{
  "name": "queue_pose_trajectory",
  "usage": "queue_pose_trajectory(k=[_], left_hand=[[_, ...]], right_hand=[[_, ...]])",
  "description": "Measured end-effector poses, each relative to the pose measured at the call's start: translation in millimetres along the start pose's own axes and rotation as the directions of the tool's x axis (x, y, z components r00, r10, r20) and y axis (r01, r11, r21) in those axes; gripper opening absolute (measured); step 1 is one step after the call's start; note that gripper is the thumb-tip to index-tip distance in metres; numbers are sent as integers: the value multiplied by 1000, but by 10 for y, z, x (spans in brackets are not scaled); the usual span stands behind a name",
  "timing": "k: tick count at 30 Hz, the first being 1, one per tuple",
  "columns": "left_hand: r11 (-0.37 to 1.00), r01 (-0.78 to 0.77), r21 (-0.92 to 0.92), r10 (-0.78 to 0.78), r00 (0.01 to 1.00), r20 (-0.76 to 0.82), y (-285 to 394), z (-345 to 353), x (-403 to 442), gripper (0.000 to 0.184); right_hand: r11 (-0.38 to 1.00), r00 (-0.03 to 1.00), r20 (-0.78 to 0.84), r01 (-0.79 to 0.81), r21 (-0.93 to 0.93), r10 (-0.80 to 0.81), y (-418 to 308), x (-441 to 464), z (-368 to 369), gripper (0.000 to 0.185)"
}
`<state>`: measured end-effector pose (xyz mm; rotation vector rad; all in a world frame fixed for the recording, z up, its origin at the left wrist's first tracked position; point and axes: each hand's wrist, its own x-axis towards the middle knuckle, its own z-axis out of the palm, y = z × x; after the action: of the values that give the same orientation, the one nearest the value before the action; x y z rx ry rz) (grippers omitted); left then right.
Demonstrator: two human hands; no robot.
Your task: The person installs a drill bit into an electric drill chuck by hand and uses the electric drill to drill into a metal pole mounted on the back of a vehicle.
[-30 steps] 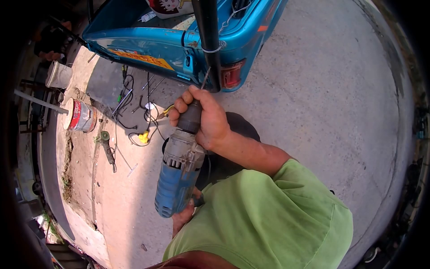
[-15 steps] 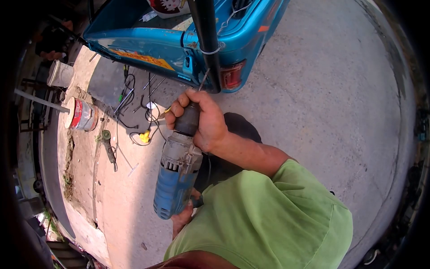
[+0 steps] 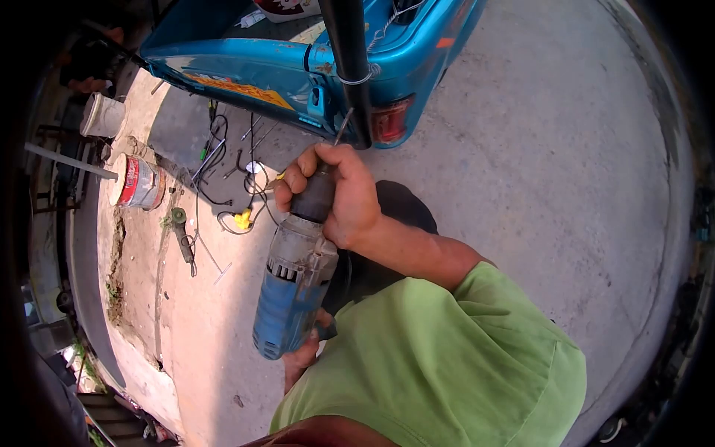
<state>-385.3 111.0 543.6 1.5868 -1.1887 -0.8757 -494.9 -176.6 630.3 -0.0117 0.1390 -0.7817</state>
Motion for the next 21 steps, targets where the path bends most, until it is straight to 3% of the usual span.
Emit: queue_pose_trajectory(k=[4,5,7,9,10,15,18,21], left_hand=[[989,107,-100,-115,991,-74,6,46,126,23],[976,215,-41,-217,975,-47,59,17,118,26],[974,225,11,-224,973,-51,79,10,98,31],[996,84,-5,-84,992,-89,90,42,108,35],[999,38,-14,-39,994,-102,103,54,118,36],[1000,16,-12,-17,998,-61,118,3,140,33],[1000,0,-2,0,999,-38,154,-10,157,31],[1000,15,-16,-16,998,-58,163,13,146,27]], right_hand=[[1000,999,-49,-8,4,8,-13,-14,26,33],[1000,997,-83,-7,-16,6,-13,-15,66,33],[1000,998,-57,-17,0,17,-9,-9,57,33],[997,997,62,-43,69,38,-10,24,-33,32],[998,998,45,-35,51,32,-14,28,-31,32],[998,998,-54,-20,-63,17,-14,6,78,31],[996,1000,-6,5,-92,-5,-6,6,7,31],[999,998,59,-15,50,12,0,27,-22,32]])
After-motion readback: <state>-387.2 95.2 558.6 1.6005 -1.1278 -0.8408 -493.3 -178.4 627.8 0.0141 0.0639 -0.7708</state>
